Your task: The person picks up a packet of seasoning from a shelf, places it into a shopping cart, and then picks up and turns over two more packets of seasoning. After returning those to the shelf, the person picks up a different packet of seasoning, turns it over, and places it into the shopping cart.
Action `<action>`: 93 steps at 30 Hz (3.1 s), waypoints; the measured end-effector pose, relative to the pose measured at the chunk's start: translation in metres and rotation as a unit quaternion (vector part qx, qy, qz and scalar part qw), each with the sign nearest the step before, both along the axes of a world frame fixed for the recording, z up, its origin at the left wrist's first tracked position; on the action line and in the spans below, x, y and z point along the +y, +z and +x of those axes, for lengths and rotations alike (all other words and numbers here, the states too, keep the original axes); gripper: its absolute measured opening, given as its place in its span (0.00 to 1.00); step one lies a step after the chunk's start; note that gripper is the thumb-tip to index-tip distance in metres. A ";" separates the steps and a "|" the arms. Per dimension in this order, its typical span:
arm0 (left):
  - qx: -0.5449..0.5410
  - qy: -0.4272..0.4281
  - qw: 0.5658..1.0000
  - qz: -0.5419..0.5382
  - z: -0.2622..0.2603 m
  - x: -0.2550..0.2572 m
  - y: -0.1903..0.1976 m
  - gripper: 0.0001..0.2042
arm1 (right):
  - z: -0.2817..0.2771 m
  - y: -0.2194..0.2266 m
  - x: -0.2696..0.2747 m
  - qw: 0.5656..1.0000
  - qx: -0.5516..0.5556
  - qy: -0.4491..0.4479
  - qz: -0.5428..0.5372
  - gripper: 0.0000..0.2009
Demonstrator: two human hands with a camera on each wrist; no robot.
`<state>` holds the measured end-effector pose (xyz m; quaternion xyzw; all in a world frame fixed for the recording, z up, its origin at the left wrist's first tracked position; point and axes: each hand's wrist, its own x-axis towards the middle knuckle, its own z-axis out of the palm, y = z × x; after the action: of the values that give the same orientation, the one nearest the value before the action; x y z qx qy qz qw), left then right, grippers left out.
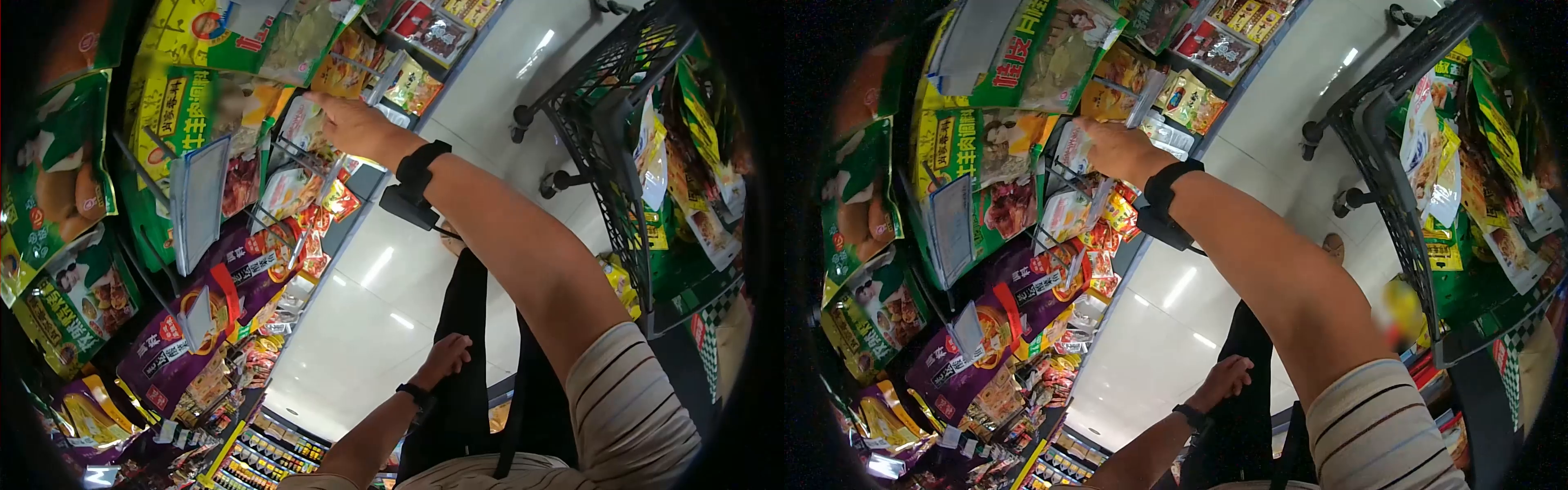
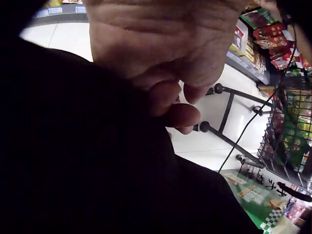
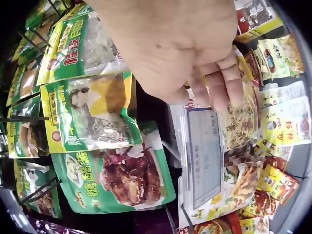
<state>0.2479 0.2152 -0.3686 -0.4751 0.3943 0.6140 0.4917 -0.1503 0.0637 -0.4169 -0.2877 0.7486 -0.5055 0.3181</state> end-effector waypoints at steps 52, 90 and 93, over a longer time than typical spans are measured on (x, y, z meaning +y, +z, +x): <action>0.053 -0.116 0.992 0.009 -0.014 0.023 0.012 0.22 | 0.230 0.099 0.303 0.883 -0.459 -0.098 0.021 0.13; 0.675 -0.354 0.525 -0.379 -0.300 0.236 0.155 0.25 | 0.095 0.239 0.582 0.943 -0.262 -0.202 -0.023 0.11; 0.665 -0.348 0.504 -0.428 -0.298 0.244 0.150 0.22 | 0.084 0.250 0.584 0.950 -0.233 -0.210 0.004 0.11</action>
<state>-0.0497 0.4591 -0.2190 0.0953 0.9536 0.2855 -0.0037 -0.0659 0.6474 -0.1667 0.0032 0.6993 -0.6109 0.3712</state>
